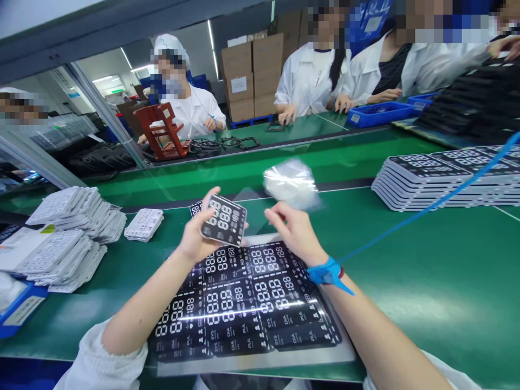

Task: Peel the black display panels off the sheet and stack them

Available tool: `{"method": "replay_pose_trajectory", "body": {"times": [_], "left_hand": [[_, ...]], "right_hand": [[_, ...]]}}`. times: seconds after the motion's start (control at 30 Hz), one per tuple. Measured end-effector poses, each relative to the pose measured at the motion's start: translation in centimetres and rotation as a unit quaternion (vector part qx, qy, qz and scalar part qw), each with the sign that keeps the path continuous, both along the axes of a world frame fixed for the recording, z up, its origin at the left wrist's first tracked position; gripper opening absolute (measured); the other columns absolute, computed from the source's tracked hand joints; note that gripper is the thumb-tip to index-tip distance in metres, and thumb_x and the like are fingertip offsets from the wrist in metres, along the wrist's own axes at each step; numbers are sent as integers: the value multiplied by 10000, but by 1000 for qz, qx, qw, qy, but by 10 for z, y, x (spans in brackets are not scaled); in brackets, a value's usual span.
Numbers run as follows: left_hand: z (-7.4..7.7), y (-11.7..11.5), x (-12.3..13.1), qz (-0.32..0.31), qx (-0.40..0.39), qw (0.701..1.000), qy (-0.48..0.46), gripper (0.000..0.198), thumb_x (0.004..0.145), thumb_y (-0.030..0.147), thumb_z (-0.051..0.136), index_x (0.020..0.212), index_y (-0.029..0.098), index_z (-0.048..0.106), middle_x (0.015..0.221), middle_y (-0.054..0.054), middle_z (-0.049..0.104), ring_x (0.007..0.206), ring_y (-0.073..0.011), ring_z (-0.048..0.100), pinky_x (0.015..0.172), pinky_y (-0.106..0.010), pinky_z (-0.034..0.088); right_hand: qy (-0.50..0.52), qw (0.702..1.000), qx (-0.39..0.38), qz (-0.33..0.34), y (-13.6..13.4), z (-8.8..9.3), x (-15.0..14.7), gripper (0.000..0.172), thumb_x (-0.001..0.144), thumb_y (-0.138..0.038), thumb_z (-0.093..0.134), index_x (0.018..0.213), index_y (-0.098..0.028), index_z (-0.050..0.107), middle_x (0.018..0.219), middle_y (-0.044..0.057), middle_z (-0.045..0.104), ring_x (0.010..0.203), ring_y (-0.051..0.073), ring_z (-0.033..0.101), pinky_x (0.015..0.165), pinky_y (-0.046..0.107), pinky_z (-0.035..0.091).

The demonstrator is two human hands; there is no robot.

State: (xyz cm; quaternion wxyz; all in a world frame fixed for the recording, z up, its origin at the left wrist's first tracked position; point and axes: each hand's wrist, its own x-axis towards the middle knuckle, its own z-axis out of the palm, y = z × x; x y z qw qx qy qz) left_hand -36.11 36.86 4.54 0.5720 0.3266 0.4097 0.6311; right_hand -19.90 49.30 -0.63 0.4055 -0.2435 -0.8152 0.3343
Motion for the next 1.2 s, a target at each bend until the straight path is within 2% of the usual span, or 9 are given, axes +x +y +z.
{"method": "replay_pose_trajectory", "body": {"times": [0.1, 0.23, 0.43, 0.63, 0.73, 0.8, 0.93, 1.07, 1.2], "left_hand": [[12, 3, -30, 105, 44, 993, -25, 641, 739, 357, 494, 1334, 361, 257, 1075, -62, 564, 935, -292, 604, 770, -537, 485], [0, 18, -73, 338, -47, 936, 89, 538, 658, 180, 565, 1172, 238, 417, 957, -40, 578, 844, -182, 609, 783, -375, 514], [-35, 35, -91, 376, -113, 882, 259, 629, 642, 138, 695, 1201, 177, 410, 1029, -93, 575, 855, -177, 610, 815, -341, 495], [-42, 31, -87, 340, -164, 797, 471, 668, 752, 228, 640, 1342, 107, 351, 1332, -202, 397, 1260, -294, 393, 1060, -401, 295], [-35, 30, -88, 273, -191, 756, 563, 672, 772, 284, 619, 1360, 95, 354, 1422, -228, 268, 1360, -348, 194, 1086, -471, 206], [-28, 31, -90, 202, -203, 735, 615, 813, 694, 366, 702, 1384, 142, 335, 1464, -212, 209, 1376, -377, 109, 1074, -519, 188], [-15, 38, -97, 50, -223, 691, 686, 1182, 375, 301, 866, 1412, 285, 299, 1405, -178, 346, 1298, -452, 258, 1006, -598, 229], [-10, 46, -104, -9, -249, 639, 728, 1163, 407, 169, 793, 1425, 345, 260, 1345, -179, 400, 1232, -484, 331, 923, -657, 268], [-7, 46, -107, -19, -243, 612, 752, 1157, 435, 150, 777, 1430, 362, 226, 1367, -176, 383, 1256, -458, 317, 931, -678, 243]], "right_hand": [[99, 986, -101, -91, 21, -6, 6, 326, 832, -503, 550, 667, -222, 553, 630, 28, 621, 602, 189, 588, 606, 320, 475], [198, 957, -201, -74, 26, -4, 6, 340, 802, -552, 570, 722, -226, 626, 761, 58, 682, 720, 233, 654, 723, 393, 547], [219, 944, -239, -66, 23, -3, 3, 406, 728, -618, 619, 691, -217, 670, 719, 73, 691, 695, 253, 674, 663, 399, 578], [229, 937, -257, -62, 24, -1, 3, 430, 697, -638, 633, 683, -210, 669, 704, 77, 692, 682, 246, 679, 616, 365, 582], [232, 934, -264, -57, 22, 1, 3, 424, 686, -628, 650, 691, -204, 671, 704, 81, 693, 678, 242, 679, 608, 352, 582], [232, 934, -265, -55, 22, 1, 3, 420, 689, -624, 650, 689, -204, 671, 718, 81, 696, 676, 237, 679, 605, 347, 582], [231, 934, -269, -50, 22, 0, 3, 438, 689, -630, 648, 686, -192, 672, 725, 82, 696, 660, 220, 677, 600, 329, 588], [242, 921, -302, -50, 24, -5, 1, 418, 704, -582, 665, 725, -165, 674, 778, 98, 704, 707, 227, 689, 690, 362, 601], [303, 886, -347, -49, 31, -12, -1, 349, 697, -496, 704, 759, -156, 654, 869, 125, 707, 851, 276, 690, 836, 427, 568]]}}
